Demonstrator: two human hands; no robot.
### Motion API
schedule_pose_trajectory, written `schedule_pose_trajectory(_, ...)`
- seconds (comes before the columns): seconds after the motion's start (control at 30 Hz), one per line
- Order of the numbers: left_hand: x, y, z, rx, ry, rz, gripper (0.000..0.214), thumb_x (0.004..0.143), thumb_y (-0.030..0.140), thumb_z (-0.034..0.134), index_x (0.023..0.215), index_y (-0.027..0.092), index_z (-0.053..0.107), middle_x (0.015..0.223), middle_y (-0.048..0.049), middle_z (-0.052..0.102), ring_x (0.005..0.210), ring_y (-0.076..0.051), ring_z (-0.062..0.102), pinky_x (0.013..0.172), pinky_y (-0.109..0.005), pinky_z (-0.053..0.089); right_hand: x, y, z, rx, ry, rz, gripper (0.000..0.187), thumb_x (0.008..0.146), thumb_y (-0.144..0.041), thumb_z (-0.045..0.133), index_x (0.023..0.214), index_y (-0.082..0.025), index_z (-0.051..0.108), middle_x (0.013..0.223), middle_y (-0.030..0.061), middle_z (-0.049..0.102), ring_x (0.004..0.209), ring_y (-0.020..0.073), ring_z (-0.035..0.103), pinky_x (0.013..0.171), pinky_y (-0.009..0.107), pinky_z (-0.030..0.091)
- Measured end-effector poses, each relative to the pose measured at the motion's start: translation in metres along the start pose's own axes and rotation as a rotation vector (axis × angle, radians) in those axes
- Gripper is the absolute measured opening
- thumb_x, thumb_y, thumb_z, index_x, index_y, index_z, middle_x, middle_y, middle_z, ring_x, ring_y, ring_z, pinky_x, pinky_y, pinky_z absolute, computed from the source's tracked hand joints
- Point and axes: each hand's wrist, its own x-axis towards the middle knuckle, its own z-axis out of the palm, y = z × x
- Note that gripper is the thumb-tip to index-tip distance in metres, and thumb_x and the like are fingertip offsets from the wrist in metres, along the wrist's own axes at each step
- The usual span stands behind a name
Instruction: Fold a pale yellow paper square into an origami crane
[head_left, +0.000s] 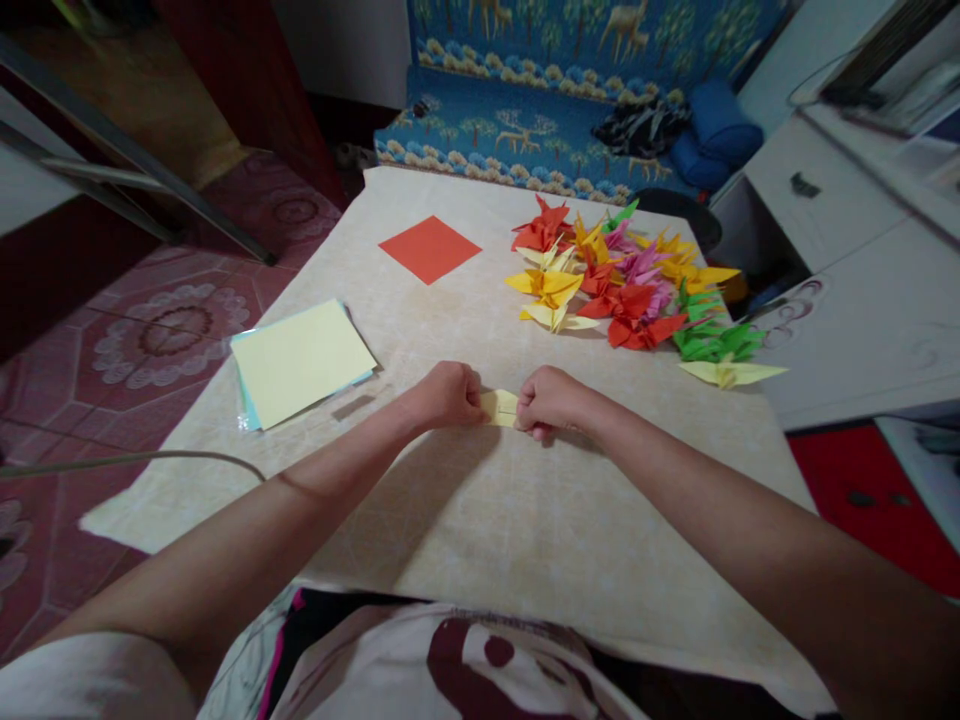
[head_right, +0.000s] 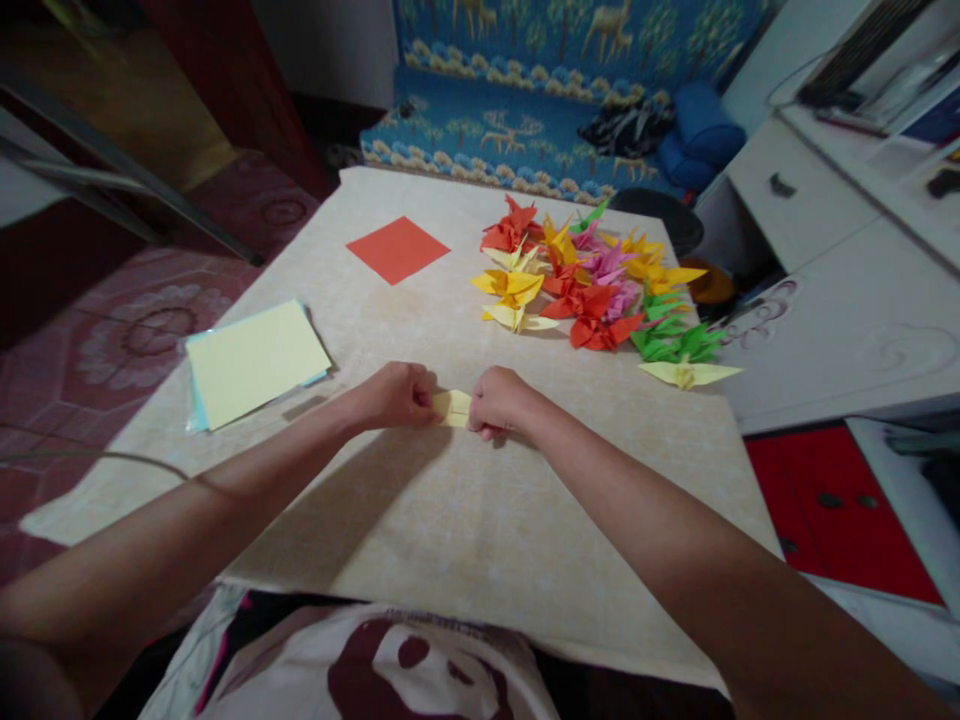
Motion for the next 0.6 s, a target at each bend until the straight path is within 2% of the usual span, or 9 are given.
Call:
schedule_pose_trajectory(0.2, 0.002, -0.004, 0.007, -0.04, 0.055, 0.001, 0.021, 0.062, 0.034, 0.063, 0.055, 0.014, 0.063, 0.053, 0.0029, 0.051, 0.049, -0.008, 0.039, 0.048, -0.023, 0.026, 0.001, 0.0, 0.0, 0.026, -0.004, 0.015, 0.015, 0.06, 0.0, 0.061, 0.053, -0.013, 0.059, 0.036, -0.0015, 0.053, 0.032, 0.0103, 0.05, 0.038, 0.022, 0.048)
schedule_pose_trajectory(0.43, -0.001, -0.006, 0.009, -0.101, 0.062, 0.059, 0.022, 0.065, 0.032, 0.06, 0.052, 0.013, 0.059, 0.052, 0.0034, 0.047, 0.048, -0.007, 0.038, 0.047, -0.022, 0.025, 0.003, 0.001, 0.0, 0.021, 0.007, 0.005, 0.017, 0.06, 0.001, 0.063, 0.051, -0.013, 0.059, 0.035, -0.0009, 0.053, 0.033, 0.0112, 0.051, 0.038, 0.023, 0.048)
schedule_pose_trajectory(0.6, -0.003, 0.005, 0.013, -0.044, 0.128, -0.014, 0.028, 0.06, 0.04, 0.066, 0.054, 0.013, 0.062, 0.054, 0.0014, 0.049, 0.05, -0.009, 0.04, 0.049, -0.024, 0.027, 0.002, 0.001, 0.001, 0.026, 0.016, 0.009, 0.016, 0.06, 0.0, 0.063, 0.051, -0.013, 0.058, 0.036, -0.0007, 0.054, 0.032, 0.0104, 0.05, 0.038, 0.021, 0.046)
